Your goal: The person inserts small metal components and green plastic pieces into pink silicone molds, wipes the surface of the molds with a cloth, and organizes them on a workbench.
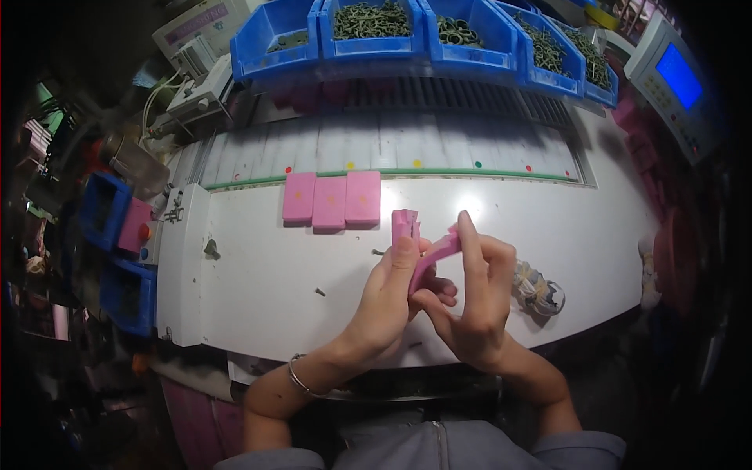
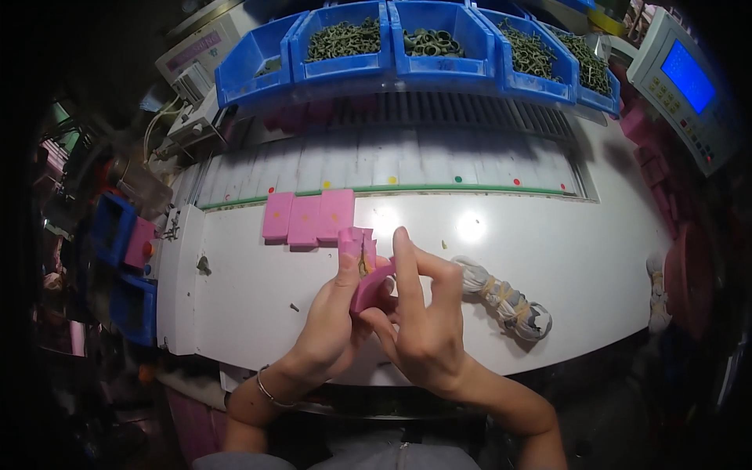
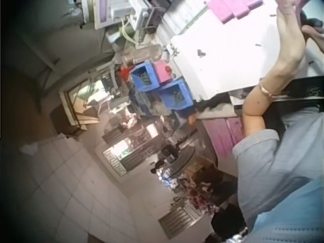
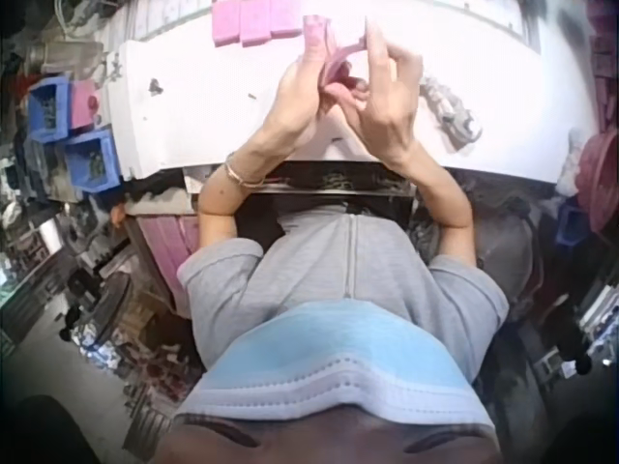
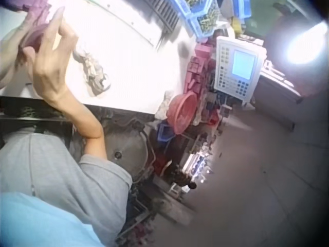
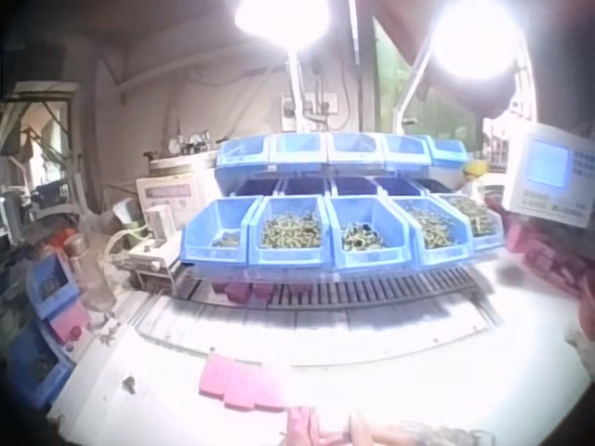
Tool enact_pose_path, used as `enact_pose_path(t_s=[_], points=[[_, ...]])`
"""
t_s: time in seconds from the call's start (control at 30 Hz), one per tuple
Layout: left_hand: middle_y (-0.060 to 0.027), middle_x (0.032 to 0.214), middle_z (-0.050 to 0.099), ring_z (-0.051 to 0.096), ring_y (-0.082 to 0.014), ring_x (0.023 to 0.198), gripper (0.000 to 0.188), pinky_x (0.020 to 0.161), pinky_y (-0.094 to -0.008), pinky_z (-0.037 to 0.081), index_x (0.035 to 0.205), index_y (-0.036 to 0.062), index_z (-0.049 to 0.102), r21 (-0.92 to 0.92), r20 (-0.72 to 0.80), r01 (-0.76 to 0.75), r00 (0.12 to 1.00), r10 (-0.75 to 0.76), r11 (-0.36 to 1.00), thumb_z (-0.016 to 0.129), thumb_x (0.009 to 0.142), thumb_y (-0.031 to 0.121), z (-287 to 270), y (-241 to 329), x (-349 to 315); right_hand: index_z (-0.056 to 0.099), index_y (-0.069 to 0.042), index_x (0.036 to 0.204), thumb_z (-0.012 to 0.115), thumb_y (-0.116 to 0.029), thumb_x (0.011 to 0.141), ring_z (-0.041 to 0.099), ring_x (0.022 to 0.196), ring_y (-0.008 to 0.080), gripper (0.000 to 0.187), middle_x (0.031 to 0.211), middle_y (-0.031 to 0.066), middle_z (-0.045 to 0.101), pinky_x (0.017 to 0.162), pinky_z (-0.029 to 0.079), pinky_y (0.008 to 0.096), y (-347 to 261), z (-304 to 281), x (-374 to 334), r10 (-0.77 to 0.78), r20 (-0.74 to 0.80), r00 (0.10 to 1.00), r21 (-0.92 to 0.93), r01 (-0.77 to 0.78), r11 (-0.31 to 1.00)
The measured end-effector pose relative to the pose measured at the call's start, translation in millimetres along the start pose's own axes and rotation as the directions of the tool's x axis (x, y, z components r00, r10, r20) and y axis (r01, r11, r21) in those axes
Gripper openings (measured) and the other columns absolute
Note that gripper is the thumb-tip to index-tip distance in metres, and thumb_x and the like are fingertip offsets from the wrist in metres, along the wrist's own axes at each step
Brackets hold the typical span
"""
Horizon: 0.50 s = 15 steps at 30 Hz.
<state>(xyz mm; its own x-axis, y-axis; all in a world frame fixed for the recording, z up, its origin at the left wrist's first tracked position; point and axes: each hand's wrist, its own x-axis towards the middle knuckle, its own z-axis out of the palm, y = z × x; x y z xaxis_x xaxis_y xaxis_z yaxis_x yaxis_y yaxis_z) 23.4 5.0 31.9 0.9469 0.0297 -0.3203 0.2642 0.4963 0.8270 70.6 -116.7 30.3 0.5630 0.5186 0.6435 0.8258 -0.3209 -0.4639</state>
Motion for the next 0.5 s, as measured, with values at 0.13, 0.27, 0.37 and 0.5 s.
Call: enact_pose_path(t_s=[0.13,0.27,0.37,0.5], points=[[-0.0117,0.094,0.055,0.062,-0.0229,0.088,0.065,0.076,-0.0344,0.052,0.122,-0.0039,0.039,-0.195,-0.125,-0.025,0.992,0.000,0.980,0.027,0.095,0.054,4,-2,3,0.046,0.009,0.125,0.079,-0.008,0.062,0.052,0.080,0.0256,0.073,0.094,0.0149,0.054,0.069,0.045,0.0332,-12,-12,-30,-0.131,-0.059,0.990,-0.124,0.123,0.985],[-0.0108,0.088,0.055,0.059,-0.0206,0.070,0.068,0.068,-0.0361,0.053,0.119,-0.0036,0.043,-0.205,-0.101,-0.052,0.994,0.032,0.977,0.025,0.094,0.057,-5,-12,4,0.064,0.005,0.096,0.068,-0.001,0.073,0.056,0.060,0.0180,0.024,0.077,0.0091,0.058,0.056,0.047,0.0276,-17,-14,-40,-0.279,0.153,0.948,0.223,0.242,0.944],[-0.0104,0.079,0.055,0.056,-0.0169,0.063,0.069,0.056,-0.0308,0.050,0.112,-0.0058,0.048,-0.044,-0.024,-0.061,0.998,0.060,0.997,0.021,0.095,0.055,-2,-16,-5,0.062,0.004,0.100,0.061,0.007,0.078,0.058,0.055,0.0161,0.023,0.075,0.0096,0.059,0.051,0.046,0.0259,-14,-25,-26,0.162,0.109,0.981,0.371,-0.192,0.909],[-0.0115,0.077,0.056,0.055,-0.0143,0.057,0.056,0.054,-0.0269,0.048,0.099,-0.0087,0.052,0.031,0.057,-0.097,0.994,0.096,0.995,0.024,0.100,0.039,5,-12,-22,0.057,0.002,0.102,0.050,0.004,0.088,0.056,0.047,0.0095,0.015,0.067,0.0064,0.056,0.042,0.044,0.0226,-10,-16,-1,0.419,0.113,0.901,0.510,-0.415,0.754]])
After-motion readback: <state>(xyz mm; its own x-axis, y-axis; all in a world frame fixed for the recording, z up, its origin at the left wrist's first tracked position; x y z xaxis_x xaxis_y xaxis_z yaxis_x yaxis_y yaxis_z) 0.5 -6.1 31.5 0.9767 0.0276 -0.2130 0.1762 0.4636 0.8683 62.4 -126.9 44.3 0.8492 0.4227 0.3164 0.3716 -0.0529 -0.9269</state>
